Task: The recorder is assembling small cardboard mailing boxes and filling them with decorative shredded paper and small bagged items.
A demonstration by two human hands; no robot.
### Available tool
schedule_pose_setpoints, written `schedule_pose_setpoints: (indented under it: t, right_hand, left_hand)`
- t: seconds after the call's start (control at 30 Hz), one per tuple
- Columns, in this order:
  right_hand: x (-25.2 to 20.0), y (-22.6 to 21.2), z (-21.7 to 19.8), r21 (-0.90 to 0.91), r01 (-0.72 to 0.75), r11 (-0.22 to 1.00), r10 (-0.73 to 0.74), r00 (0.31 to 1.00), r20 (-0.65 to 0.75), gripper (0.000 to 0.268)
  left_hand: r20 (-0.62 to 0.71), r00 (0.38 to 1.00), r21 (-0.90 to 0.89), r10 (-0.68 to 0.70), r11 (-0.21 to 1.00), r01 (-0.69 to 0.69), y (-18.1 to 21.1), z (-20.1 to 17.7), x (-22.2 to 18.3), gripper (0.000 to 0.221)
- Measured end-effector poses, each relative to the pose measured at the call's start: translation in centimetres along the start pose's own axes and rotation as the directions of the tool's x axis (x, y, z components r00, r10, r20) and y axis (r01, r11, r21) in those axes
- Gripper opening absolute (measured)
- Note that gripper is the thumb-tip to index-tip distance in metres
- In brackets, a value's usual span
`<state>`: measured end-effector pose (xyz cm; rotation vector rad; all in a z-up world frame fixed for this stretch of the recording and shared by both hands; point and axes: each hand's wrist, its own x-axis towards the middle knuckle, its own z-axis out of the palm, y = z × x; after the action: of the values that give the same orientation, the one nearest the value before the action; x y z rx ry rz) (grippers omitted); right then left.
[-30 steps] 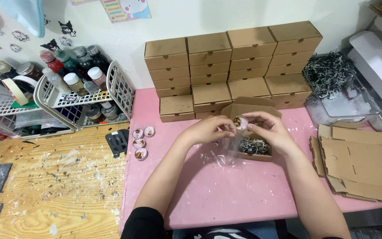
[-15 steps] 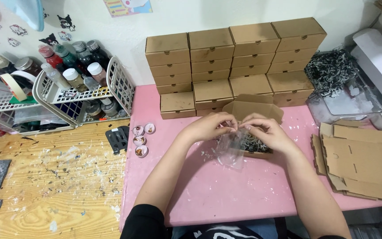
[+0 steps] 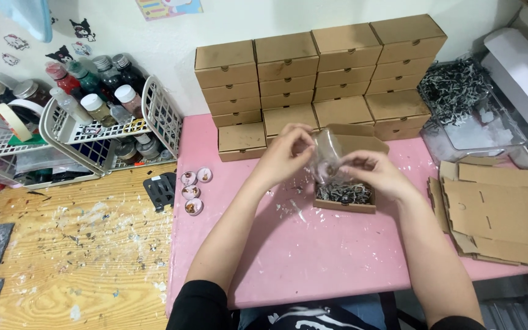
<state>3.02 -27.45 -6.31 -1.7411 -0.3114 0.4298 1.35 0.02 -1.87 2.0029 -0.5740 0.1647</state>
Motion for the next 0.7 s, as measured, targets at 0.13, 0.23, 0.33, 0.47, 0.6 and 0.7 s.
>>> schedule_pose_setpoints:
  t: [0.13,0.23,0.33,0.47,0.6,0.7]
  right_hand:
    - [-0.1,0.1,-0.8,0.130,0.019,0.991,-0.003,0.992,-0.124,0.023]
    - [0.2,0.7,-1.2,0.217,0.174,0.961,-0.133,0.973,-0.188,0.019]
    - [-0.2,0.9,-1.3,0.182,0.285,0.941,-0.239,0.941,-0.238,0.019]
    - [-1.4,-0.1,-1.5,0.171,0.314,0.934,-0.248,0.913,-0.325,0.023]
    - [-3.2,-1.5,-1.4,0.141,0.293,0.946,-0.226,0.904,-0.364,0.032]
    - [-3.6,0.5,-2.0,0.067,0.326,0.943,-0.291,0.906,-0.307,0.038]
  left_hand:
    - [0.005,0.999,-0.151,-0.041,0.988,0.042,-2.1,0.6,0.5,0.012]
    - [0.088,0.960,-0.210,-0.265,0.937,0.278,-0.6,0.7,0.9,0.022]
    - [0.056,0.920,-0.217,-0.389,0.894,0.391,-0.1,1.4,0.8,0.040]
    - [0.069,0.925,-0.212,-0.373,0.901,0.378,0.6,2.4,0.4,0.039]
    - [0.066,0.961,-0.154,-0.267,0.949,0.274,0.9,3.0,0.1,0.018]
    - [0.070,0.961,-0.027,-0.267,0.963,0.269,0.4,3.8,-0.3,0.016]
